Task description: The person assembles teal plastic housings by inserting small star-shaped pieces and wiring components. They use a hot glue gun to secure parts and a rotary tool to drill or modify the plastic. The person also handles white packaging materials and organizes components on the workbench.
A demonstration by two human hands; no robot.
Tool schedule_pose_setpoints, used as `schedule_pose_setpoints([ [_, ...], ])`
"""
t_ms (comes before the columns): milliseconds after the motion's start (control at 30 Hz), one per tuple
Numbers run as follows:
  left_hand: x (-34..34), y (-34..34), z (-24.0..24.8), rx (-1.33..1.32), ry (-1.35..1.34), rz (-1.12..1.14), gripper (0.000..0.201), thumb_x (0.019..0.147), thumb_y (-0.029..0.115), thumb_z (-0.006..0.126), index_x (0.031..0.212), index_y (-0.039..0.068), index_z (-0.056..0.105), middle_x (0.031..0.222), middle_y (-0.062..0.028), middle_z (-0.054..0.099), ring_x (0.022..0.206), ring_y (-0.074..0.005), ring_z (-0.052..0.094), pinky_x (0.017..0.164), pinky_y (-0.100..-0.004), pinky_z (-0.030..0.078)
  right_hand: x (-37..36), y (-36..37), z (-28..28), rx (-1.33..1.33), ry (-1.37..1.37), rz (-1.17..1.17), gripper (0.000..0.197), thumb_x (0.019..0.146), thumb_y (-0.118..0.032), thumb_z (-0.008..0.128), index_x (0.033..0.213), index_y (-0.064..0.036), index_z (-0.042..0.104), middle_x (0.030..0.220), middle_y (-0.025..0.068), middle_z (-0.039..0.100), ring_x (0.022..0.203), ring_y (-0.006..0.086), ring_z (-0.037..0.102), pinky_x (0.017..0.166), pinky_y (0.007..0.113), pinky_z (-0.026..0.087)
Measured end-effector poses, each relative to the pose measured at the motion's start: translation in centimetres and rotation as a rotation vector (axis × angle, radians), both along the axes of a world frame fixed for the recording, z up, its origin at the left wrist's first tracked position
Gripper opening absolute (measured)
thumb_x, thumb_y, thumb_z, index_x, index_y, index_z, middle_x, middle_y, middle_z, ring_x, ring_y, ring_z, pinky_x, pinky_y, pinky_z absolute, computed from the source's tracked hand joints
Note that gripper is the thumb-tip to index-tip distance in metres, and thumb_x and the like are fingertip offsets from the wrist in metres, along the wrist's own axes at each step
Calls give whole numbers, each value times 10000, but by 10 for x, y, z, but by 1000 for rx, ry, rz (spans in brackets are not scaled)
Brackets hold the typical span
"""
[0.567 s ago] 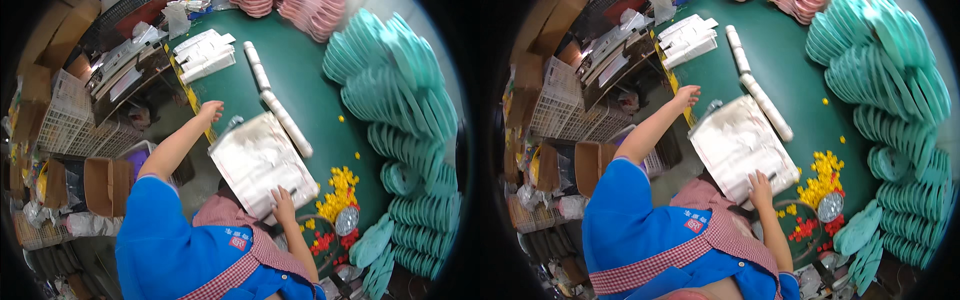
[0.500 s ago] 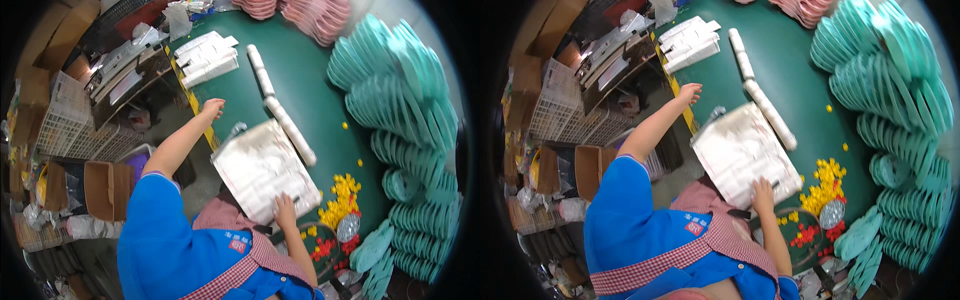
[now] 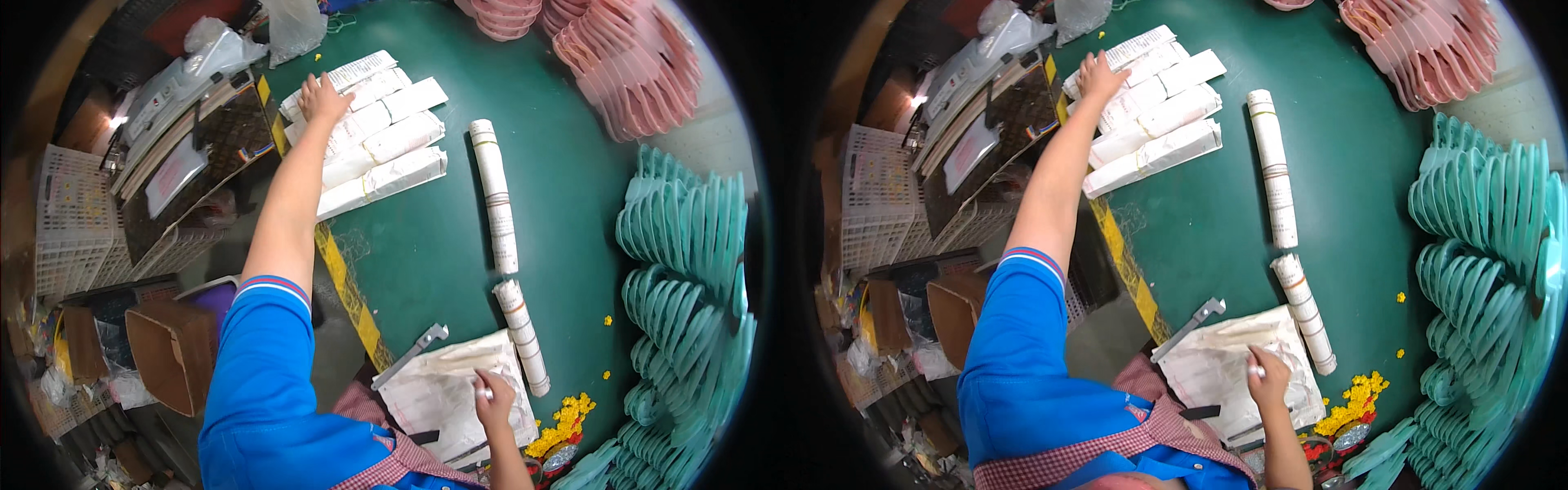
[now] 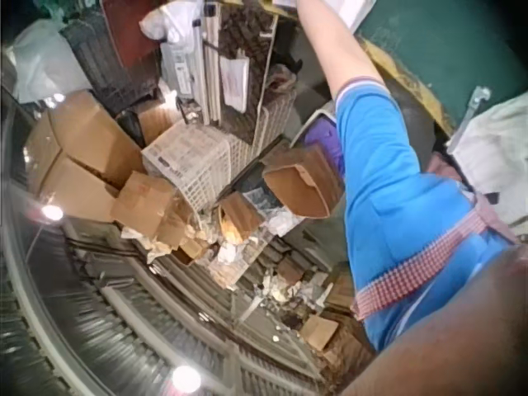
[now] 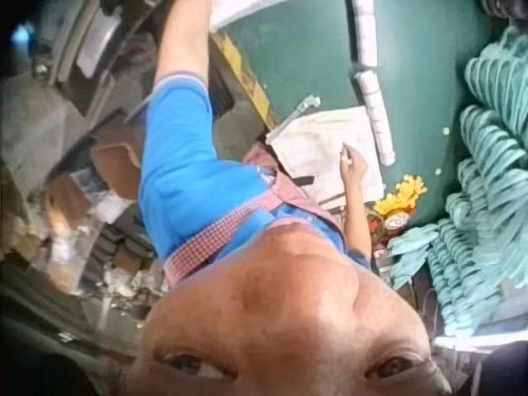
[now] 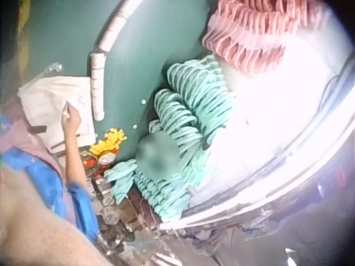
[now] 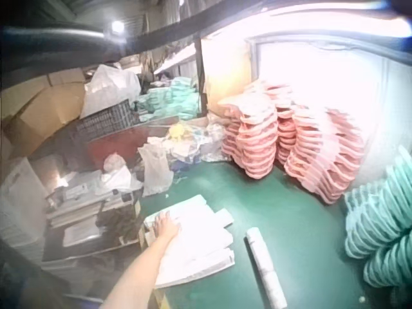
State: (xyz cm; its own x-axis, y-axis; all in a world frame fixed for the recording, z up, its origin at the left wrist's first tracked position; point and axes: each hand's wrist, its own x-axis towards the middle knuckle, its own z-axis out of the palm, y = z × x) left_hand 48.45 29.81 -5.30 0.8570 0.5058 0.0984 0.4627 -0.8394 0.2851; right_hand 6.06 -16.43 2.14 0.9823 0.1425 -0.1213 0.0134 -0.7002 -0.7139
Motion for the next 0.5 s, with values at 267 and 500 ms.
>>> schedule_pose_setpoints([
  [267,47,23,-19,-69,96,-323,939,552,727,677,1347,272,469,1384,-63,452,1286,-287,379,1036,-471,229,189,152,-80,721,719,-4,613,904,-193,583,1428,-44,305,1160,153,605,1001,201,610,823,314,498],
  [500,-90,-34,-23,-43,43,-386,870,583,682,707,1325,288,479,1282,-41,488,1189,-271,410,991,-444,234,177,193,-49,904,1005,-471,906,847,-382,656,1442,-91,37,1320,194,440,1148,281,508,881,454,458],
])
